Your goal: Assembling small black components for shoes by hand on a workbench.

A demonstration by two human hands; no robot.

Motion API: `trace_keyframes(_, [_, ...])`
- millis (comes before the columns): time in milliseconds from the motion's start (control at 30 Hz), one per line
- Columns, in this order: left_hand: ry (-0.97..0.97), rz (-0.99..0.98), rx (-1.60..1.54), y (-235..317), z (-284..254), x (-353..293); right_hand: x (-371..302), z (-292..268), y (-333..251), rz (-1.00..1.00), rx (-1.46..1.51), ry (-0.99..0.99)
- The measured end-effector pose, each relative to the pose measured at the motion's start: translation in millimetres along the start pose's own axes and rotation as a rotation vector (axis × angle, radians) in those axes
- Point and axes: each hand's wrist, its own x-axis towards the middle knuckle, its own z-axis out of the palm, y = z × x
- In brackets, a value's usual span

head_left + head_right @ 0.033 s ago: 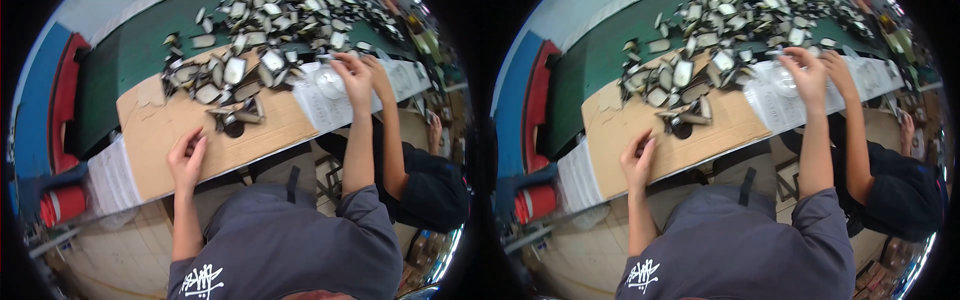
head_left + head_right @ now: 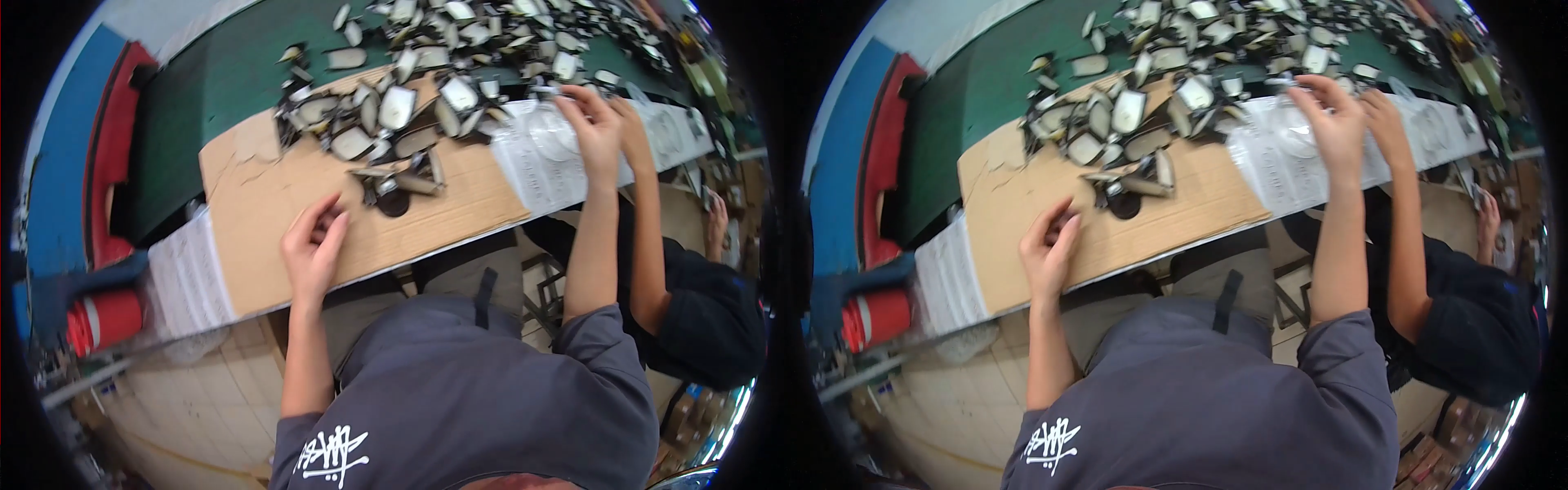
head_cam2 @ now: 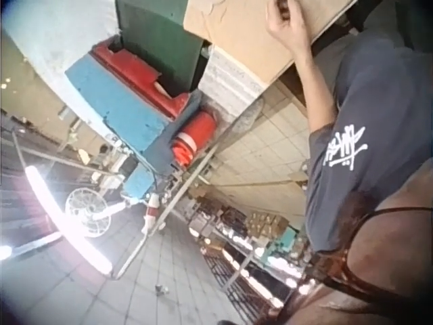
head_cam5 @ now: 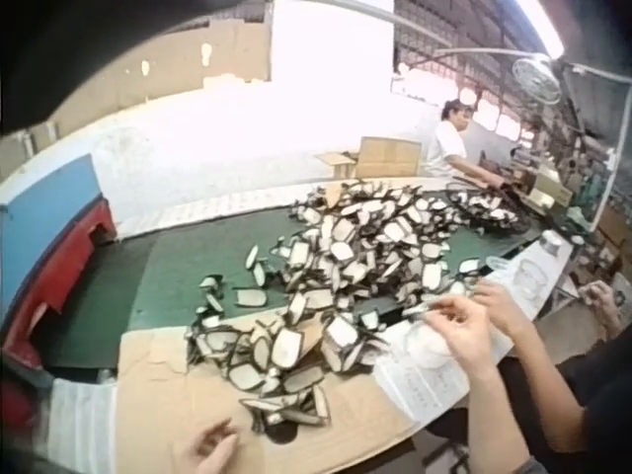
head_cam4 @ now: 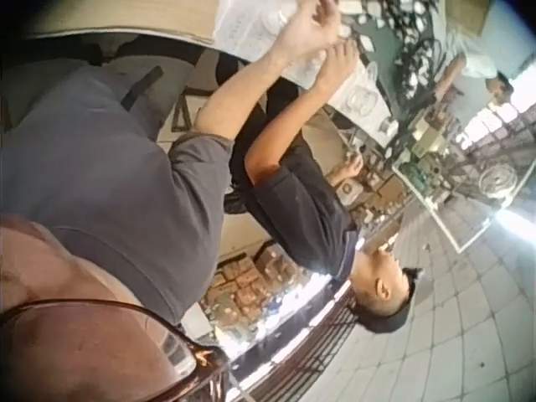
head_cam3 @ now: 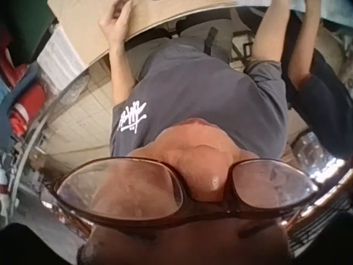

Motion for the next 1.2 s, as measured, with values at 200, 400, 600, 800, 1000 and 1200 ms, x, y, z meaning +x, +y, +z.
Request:
trace_keyframes(200, [-0.079, -0.008, -0.114, 8, 20, 12, -17, 7, -22, 0.146, 0.346, -0.031])
trace_keyframes(400, [0.047, 0.032, 0.013, 22, 34, 28, -47, 7, -39, 0.173, 0.497, -0.115])
trace_keyframes(600, [-0.092, -0.010, 0.040, 10, 14, 37, -75, 23, -52, 0.256, 0.767, -0.229])
trace_keyframes(800, [-0.060, -0.380, -0.921, 34, 8, -1, -105, 61, -99, 0.287, 0.989, -0.393])
trace_keyframes(1000, [-0.011, -0.417, -0.990, 55, 6, -27, -118, 91, -128, -0.098, 0.594, -0.398])
trace_keyframes(1200, [-0.038, -0.340, -0.844, 46, 1, -42, -123, 103, -142, -0.335, 0.379, -0.293])
